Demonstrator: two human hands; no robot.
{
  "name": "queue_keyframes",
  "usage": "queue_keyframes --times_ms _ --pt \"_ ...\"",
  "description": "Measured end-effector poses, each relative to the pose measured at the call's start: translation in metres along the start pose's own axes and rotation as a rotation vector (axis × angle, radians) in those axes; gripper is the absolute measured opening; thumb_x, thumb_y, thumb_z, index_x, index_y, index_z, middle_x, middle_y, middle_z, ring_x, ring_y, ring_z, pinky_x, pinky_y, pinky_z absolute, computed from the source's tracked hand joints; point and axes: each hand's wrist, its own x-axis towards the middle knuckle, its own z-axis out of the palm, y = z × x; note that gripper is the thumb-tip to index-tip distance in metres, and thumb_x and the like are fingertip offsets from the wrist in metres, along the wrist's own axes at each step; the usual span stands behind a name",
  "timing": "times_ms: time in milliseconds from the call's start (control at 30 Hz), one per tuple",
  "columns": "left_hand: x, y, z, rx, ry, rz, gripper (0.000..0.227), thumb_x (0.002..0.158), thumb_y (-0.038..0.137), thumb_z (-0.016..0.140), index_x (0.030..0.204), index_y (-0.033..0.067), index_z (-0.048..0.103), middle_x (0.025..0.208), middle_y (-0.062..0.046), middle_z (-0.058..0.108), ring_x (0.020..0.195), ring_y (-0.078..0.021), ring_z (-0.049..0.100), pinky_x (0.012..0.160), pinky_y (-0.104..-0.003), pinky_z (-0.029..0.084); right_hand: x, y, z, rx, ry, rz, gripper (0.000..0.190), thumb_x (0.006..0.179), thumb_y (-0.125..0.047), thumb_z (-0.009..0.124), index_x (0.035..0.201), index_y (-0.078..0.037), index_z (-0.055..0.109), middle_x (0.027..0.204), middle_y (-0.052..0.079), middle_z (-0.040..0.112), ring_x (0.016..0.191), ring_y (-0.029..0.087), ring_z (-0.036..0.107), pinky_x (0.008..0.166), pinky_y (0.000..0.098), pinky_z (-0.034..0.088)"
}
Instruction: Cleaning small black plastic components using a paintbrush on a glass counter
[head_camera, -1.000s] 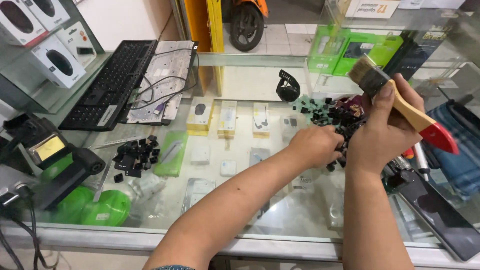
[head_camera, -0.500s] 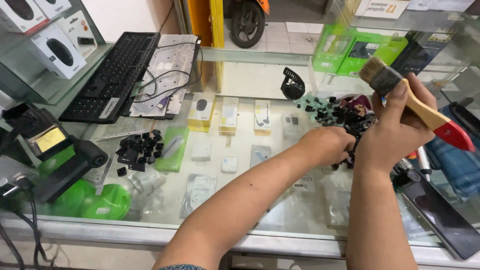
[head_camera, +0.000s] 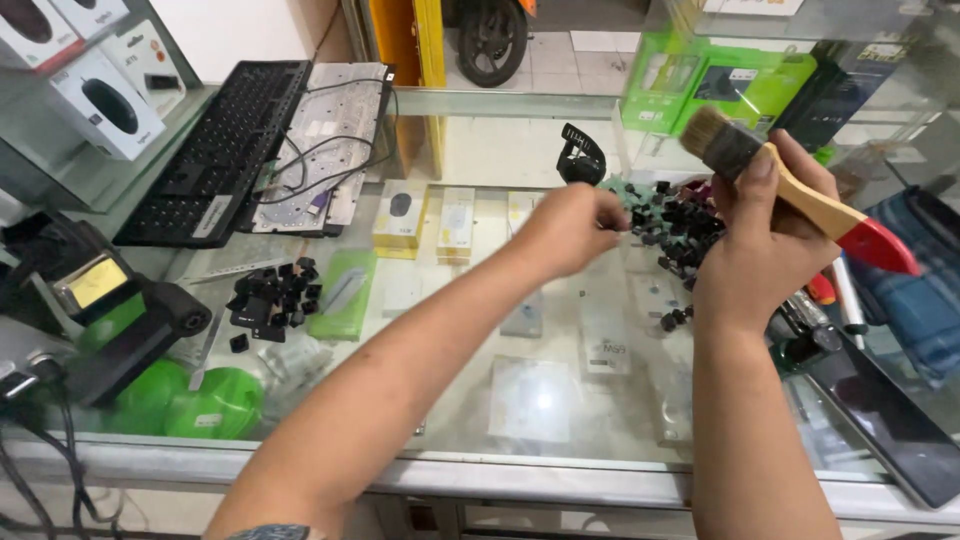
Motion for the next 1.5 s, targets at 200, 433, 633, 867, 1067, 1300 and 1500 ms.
queue_keyframes --times_ms 200,433,633,867,1067,1300,1500 --pt "-0.062 -0.076 -0.073 -0.306 0.260 -0.093 0.030 0.078 0.010 0.075 0.108 0.0089 0.077 0.104 -0.009 0.081 0.101 -0.0202 0.076 0.094 -0.037 0.059 -0.033 0.012 0.032 0.185 -0.124 0.271 0.023 0.106 -0.015 0.075 0.123 -0.001 0.071 0.103 0.012 0.066 0.096 0.016 0.067 0.083 0.0417 0.067" --pt "-0.078 -0.110 -0.063 -0.749 0.397 0.181 0.047 0.082 -0.003 0.081 0.127 0.0057 0.069 0.117 -0.008 0.076 0.105 -0.0138 0.072 0.087 -0.026 0.063 -0.061 0.008 0.054 0.269 -0.328 0.673 0.030 0.098 -0.013 0.072 0.123 0.004 0.070 0.098 0.013 0.068 0.083 0.016 0.067 0.077 0.0450 0.068" --pt "-0.090 -0.095 -0.052 -0.520 0.406 0.252 0.036 0.082 0.008 0.086 0.117 0.0145 0.079 0.113 0.001 0.077 0.100 -0.0097 0.060 0.075 -0.019 0.054 -0.066 -0.010 0.059 0.221 -0.340 0.764 0.030 0.097 -0.007 0.070 0.123 0.009 0.071 0.089 0.015 0.064 0.079 0.019 0.067 0.076 0.0480 0.068" --pt "-0.092 -0.093 -0.042 -0.555 0.467 0.217 0.024 0.085 -0.004 0.079 0.107 0.0056 0.082 0.107 -0.010 0.073 0.092 -0.0184 0.075 0.078 -0.029 0.067 -0.065 -0.013 0.058 0.243 -0.341 0.775 0.031 0.099 -0.007 0.067 0.124 0.010 0.070 0.091 0.015 0.065 0.080 0.017 0.067 0.078 0.0454 0.069" --pt "-0.092 -0.090 -0.044 -0.619 0.477 0.160 0.030 0.086 -0.004 0.078 0.115 0.0022 0.078 0.106 -0.014 0.076 0.097 -0.0249 0.079 0.077 -0.030 0.069 -0.065 -0.005 0.054 0.279 -0.336 0.728 0.033 0.098 -0.008 0.067 0.125 0.011 0.068 0.095 0.015 0.065 0.082 0.017 0.066 0.078 0.0448 0.069" --pt "-0.091 -0.094 -0.043 -0.876 0.446 0.008 0.030 0.088 -0.002 0.077 0.118 -0.0048 0.077 0.108 -0.022 0.077 0.098 -0.0252 0.077 0.084 -0.035 0.068 -0.068 0.005 0.049 0.420 -0.332 0.654 0.034 0.098 -0.007 0.066 0.126 0.013 0.066 0.098 0.017 0.068 0.086 0.018 0.070 0.078 0.0439 0.069" --pt "-0.094 -0.084 -0.046 -1.034 0.353 -0.024 0.034 0.087 0.002 0.078 0.120 -0.0081 0.074 0.107 -0.019 0.078 0.094 -0.0210 0.076 0.081 -0.032 0.068 -0.071 0.030 0.045 0.446 -0.376 0.670 0.031 0.096 -0.005 0.068 0.123 0.010 0.068 0.102 0.019 0.072 0.088 0.021 0.072 0.077 0.0451 0.069"
